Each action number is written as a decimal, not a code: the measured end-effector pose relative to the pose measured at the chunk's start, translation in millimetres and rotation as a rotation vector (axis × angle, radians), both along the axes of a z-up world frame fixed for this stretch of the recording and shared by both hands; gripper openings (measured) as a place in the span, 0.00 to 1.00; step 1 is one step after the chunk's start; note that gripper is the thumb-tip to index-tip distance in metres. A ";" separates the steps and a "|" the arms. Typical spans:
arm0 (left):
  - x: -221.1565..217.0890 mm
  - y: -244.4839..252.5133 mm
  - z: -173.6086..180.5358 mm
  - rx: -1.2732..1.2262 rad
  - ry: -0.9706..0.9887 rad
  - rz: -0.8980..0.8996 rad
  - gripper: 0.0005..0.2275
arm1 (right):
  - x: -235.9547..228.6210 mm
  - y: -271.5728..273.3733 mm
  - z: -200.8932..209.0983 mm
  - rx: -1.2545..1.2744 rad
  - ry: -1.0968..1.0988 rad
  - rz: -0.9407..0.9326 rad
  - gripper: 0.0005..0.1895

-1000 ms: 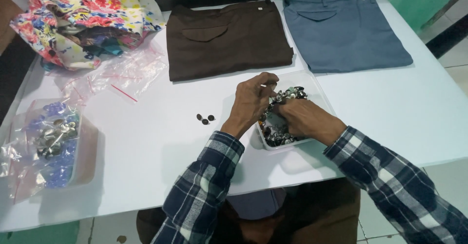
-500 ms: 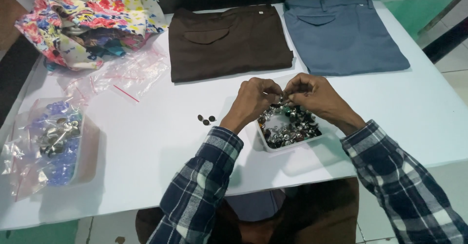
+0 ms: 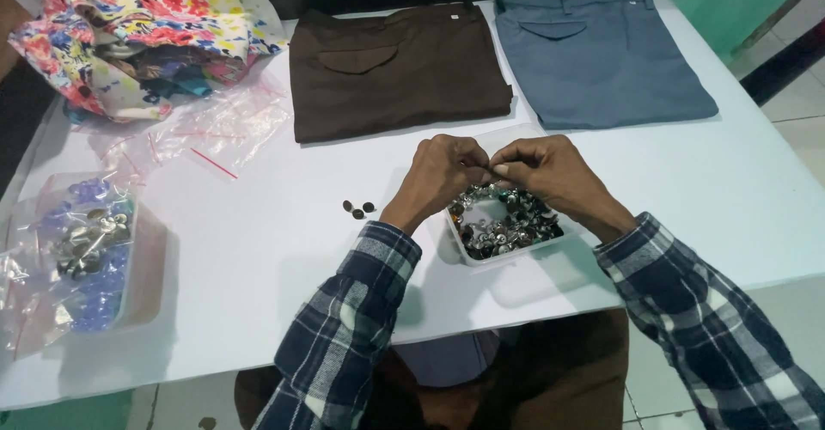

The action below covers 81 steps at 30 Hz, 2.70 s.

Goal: Sorting small black buttons from a plastic container onto a table for inspection or assembly preparation.

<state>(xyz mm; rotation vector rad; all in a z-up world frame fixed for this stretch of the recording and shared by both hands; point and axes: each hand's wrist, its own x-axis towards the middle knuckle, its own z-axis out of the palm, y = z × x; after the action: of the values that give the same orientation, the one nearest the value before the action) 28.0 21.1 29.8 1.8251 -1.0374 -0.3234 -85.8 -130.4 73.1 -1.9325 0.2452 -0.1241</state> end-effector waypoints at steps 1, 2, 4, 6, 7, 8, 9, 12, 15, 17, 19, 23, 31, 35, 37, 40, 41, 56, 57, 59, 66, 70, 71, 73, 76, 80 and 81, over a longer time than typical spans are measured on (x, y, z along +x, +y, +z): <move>-1.2 -1.4 -0.4 -0.001 0.002 -0.001 0.08 | -0.1 -1.2 -1.4 -0.001 0.002 -0.001 0.10; -2.7 -3.0 -0.6 0.007 -0.014 0.001 0.07 | -0.5 -2.6 -2.6 -0.004 0.022 0.005 0.11; -3.9 -5.9 -2.1 0.013 -0.030 0.001 0.07 | -1.9 -5.4 -2.4 -0.009 0.042 0.010 0.11; -1.3 -6.3 -4.8 0.032 -0.051 -0.005 0.06 | -1.8 -6.4 -0.5 -0.155 0.076 0.023 0.14; -1.0 -5.4 -4.6 0.034 -0.050 -0.008 0.06 | -3.9 -5.0 3.4 -0.152 0.076 0.020 0.14; -0.6 -4.5 -4.6 0.013 -0.016 -0.009 0.06 | -6.0 -3.5 7.2 -0.314 0.104 0.021 0.14; -0.9 -2.9 -5.0 -0.010 0.021 -0.003 0.06 | -7.6 -1.9 11.2 -0.478 0.133 0.029 0.14; -3.5 0.6 -3.6 -0.067 0.093 -0.015 0.08 | -5.8 -3.1 6.0 -0.946 0.299 0.245 0.13; -0.1 -0.7 -7.1 -0.091 0.138 -0.023 0.08 | -4.9 -5.2 -11.5 -1.259 0.330 0.371 0.13; 1.4 -1.4 -7.9 -0.079 0.114 -0.015 0.08 | -0.1 -11.7 -33.7 -1.332 0.263 0.386 0.13; 2.8 -1.6 -10.1 -0.067 0.091 -0.002 0.08 | 3.7 -14.7 -48.2 -1.404 0.191 0.403 0.12; 0.8 -1.4 -8.2 -0.085 0.134 -0.010 0.08 | 1.8 -14.6 -53.6 -1.517 0.098 0.452 0.14; -2.2 -0.1 -3.5 -0.102 0.205 -0.004 0.08 | 5.6 -18.7 -43.4 -1.487 0.207 0.504 0.16; 0.1 -2.4 -6.8 -0.129 0.222 0.014 0.08 | -4.0 -12.7 -8.3 -0.902 0.147 0.282 0.14; -0.3 -2.3 -8.2 -0.151 0.243 0.013 0.08 | -8.3 -15.0 -4.2 -0.625 0.036 0.164 0.10; -2.2 -2.8 -10.1 -0.183 0.248 0.011 0.07 | -10.6 -22.2 -10.3 -0.357 -0.067 0.006 0.08; -1.5 -4.0 -11.6 -0.198 0.257 0.016 0.07 | -9.5 -19.9 -9.4 -0.245 -0.090 0.001 0.13; -52.1 81.7 37.1 -0.486 -0.065 0.104 0.06 | -33.1 75.2 33.8 -0.157 -0.425 -0.023 0.10; -58.3 94.4 39.7 -0.501 -0.121 0.138 0.06 | -35.7 88.2 35.8 -0.115 -0.462 -0.028 0.09; -65.0 116.0 34.3 -0.494 -0.112 0.199 0.07 | -35.9 113.5 24.1 -0.084 -0.505 -0.024 0.09; -49.6 168.9 -44.3 -0.317 0.038 0.441 0.06 | 2.1 156.5 -67.9 -0.146 -0.350 -0.020 0.08; -30.9 172.8 -60.3 -0.250 0.067 0.497 0.07 | 32.0 160.9 -106.9 -0.226 -0.295 -0.004 0.07; -25.9 173.0 -59.9 -0.233 0.027 0.503 0.06 | 36.9 163.0 -107.4 -0.266 -0.287 -0.021 0.07; -14.7 173.7 -63.9 -0.218 -0.013 0.510 0.06 | 43.8 165.8 -108.3 -0.307 -0.279 -0.039 0.07; -3.6 175.8 -74.4 -0.054 -0.030 0.561 0.05 | 45.9 168.9 -108.6 -0.366 -0.223 -0.065 0.06; -3.7 171.0 -86.5 0.025 -0.106 0.599 0.11 | 37.2 171.4 -100.1 -0.295 -0.176 -0.081 0.09; -0.7 169.5 -89.4 -0.021 -0.135 0.622 0.13 | 37.5 172.3 -94.8 -0.293 -0.207 -0.080 0.11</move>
<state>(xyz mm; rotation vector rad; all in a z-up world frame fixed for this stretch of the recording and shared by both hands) 27.3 190.6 -59.6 2.0634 -0.5107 0.1877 -48.4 41.9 -21.7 -2.1811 0.1728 -0.4315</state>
